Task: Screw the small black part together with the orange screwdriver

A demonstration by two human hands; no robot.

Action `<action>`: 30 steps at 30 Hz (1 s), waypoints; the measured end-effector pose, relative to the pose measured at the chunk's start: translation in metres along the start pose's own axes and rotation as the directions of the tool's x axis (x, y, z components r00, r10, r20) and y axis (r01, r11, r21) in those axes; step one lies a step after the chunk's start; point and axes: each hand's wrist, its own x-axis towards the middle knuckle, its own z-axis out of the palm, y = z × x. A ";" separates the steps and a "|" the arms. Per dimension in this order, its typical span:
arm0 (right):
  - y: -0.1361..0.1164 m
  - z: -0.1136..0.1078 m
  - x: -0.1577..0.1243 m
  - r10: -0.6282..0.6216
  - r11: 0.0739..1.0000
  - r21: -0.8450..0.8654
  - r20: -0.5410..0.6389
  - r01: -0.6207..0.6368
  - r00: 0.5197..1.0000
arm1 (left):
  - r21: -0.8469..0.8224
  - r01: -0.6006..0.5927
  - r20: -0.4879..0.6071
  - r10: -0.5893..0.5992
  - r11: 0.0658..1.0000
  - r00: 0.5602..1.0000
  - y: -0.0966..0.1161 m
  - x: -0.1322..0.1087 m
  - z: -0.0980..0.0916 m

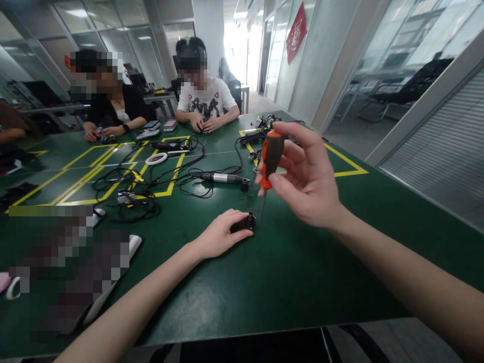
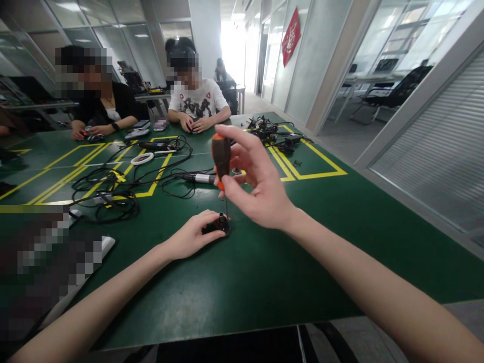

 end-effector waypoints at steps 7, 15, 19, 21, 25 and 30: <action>0.017 0.015 -0.008 -0.057 0.998 -0.019 0.113 0.060 0.992 | 0.025 -0.041 -0.024 0.041 0.999 0.999 -0.002 0.002 0.005; 0.023 0.014 -0.010 -0.010 0.998 -0.063 0.163 0.021 0.987 | -0.003 -0.047 -0.017 0.047 0.999 0.999 0.002 -0.001 0.003; 0.023 0.013 -0.011 -0.012 0.999 -0.048 0.149 0.020 0.989 | -0.005 -0.043 -0.004 0.043 0.999 0.999 0.002 -0.001 0.001; 0.024 0.013 -0.011 -0.009 0.999 -0.052 0.150 0.017 0.989 | -0.018 -0.049 0.000 0.049 0.999 0.999 0.001 -0.001 0.001; 0.026 0.012 -0.012 -0.033 0.996 -0.078 0.171 0.047 0.985 | -0.052 -0.057 0.008 0.058 0.997 0.998 0.000 -0.002 0.000; 0.023 0.010 -0.011 -0.054 0.996 -0.063 0.167 0.065 0.985 | -0.070 -0.035 0.010 0.036 0.997 0.999 -0.001 -0.001 0.000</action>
